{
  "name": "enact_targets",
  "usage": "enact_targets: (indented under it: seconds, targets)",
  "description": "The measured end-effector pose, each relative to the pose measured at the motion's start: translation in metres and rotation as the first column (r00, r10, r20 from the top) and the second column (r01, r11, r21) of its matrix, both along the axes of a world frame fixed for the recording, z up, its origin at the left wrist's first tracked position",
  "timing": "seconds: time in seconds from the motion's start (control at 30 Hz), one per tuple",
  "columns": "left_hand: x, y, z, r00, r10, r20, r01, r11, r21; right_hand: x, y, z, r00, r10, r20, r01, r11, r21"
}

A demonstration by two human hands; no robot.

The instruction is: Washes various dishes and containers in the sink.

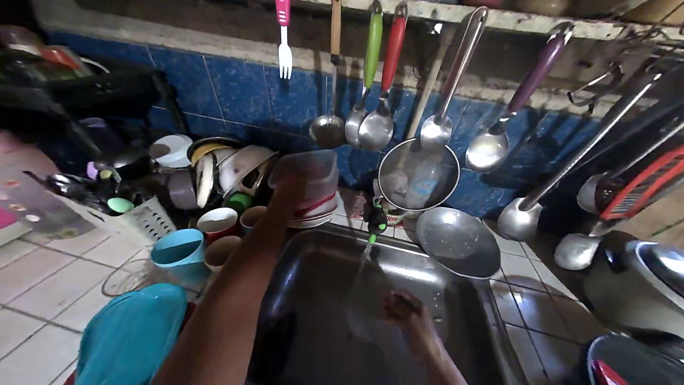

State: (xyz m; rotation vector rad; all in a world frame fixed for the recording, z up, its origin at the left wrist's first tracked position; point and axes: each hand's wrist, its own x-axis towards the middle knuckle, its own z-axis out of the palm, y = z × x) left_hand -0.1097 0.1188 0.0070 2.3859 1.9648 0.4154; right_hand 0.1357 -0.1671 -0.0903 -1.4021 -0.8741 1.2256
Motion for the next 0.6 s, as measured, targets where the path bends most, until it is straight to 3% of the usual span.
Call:
enact_targets:
  seconds: [0.07, 0.13, 0.17, 0.23, 0.3, 0.4, 0.5, 0.6]
  targets:
    - [0.006, -0.022, 0.011, 0.996, -0.080, -0.031, 0.082, 0.996, 0.035, -0.019, 0.038, 0.003, 0.952, -0.132, -0.277, 0.131, 0.991, -0.022]
    - [0.011, -0.053, 0.018, 0.978, -0.207, -0.040, 0.210, 0.955, 0.209, -0.032, 0.072, 0.001, 0.870, -0.192, -0.455, 0.201, 0.979, -0.028]
    - [0.015, -0.073, 0.027, 0.971, -0.226, -0.078, 0.237, 0.947, 0.217, -0.036, 0.087, 0.000, 0.838, -0.202, -0.507, 0.220, 0.975, -0.026]
    - [0.025, -0.122, 0.048, 0.960, -0.191, -0.203, 0.214, 0.972, 0.098, -0.043, 0.108, 0.003, 0.789, -0.214, -0.576, 0.242, 0.970, -0.030]
    - [0.025, -0.168, 0.059, 0.954, -0.197, -0.225, 0.195, 0.980, -0.034, -0.047, 0.119, 0.006, 0.739, -0.197, -0.644, 0.241, 0.970, -0.019]
    - [0.017, -0.212, 0.052, 0.940, -0.240, -0.242, 0.200, 0.963, -0.178, -0.045, 0.120, 0.003, 0.760, -0.185, -0.623, 0.228, 0.974, -0.011]
    - [0.017, -0.224, 0.031, 0.897, -0.366, -0.246, 0.266, 0.894, -0.360, -0.020, 0.106, -0.008, 0.768, -0.404, -0.498, 0.422, 0.903, -0.081]
    - [0.025, -0.222, -0.011, 0.862, -0.490, -0.131, 0.431, 0.843, -0.321, 0.039, 0.093, -0.011, 0.679, -0.561, -0.472, 0.595, 0.799, -0.094]
